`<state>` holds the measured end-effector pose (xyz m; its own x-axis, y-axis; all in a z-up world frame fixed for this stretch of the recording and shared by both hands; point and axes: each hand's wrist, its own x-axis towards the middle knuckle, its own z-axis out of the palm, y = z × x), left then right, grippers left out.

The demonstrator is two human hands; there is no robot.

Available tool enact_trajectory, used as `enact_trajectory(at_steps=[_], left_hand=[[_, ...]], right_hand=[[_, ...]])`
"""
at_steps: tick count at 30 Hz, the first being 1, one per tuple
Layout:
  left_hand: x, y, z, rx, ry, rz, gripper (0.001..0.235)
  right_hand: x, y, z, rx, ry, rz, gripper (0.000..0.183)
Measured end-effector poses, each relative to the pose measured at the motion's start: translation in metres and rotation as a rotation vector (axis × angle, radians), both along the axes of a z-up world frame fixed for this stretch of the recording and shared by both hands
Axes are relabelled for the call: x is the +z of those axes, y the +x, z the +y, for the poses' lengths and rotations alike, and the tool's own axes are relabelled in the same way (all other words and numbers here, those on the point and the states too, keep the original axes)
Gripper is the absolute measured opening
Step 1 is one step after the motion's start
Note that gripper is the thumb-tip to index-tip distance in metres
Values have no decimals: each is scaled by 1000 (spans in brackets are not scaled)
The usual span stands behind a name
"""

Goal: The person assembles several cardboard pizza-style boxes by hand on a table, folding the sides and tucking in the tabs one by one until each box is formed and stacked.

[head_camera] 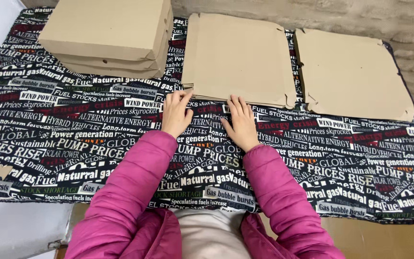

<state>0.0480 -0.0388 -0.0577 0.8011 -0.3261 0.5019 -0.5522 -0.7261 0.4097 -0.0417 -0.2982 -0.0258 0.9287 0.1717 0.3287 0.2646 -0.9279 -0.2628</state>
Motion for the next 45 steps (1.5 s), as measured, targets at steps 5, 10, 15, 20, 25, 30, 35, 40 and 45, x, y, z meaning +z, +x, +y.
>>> enact_trajectory(at_steps=[5,10,15,20,25,30,35,40,45], left_hand=[[-7,10,-2,-45,-143,24,64],[-6,11,-13,-20,-161,82,72],[8,13,-17,-8,-180,66,67],[15,50,-35,-23,-153,-49,43],[73,47,-56,-10,224,-272,71],[45,81,-83,-112,508,-379,71],[70,120,-67,121,410,-337,50],[183,89,-23,213,-186,-244,71],[179,110,24,279,-815,120,104]], right_hand=[[-6,3,-1,-31,-4,62,72],[-5,4,0,-51,-28,98,71],[-9,6,0,-65,-14,129,69],[-17,7,-1,-89,-25,68,70],[-2,-1,1,-123,-34,-86,73],[-15,4,-3,-12,-6,-284,51],[-9,-4,2,100,-74,-131,61],[-14,0,3,95,30,-58,65],[-5,5,-9,153,127,-99,70]])
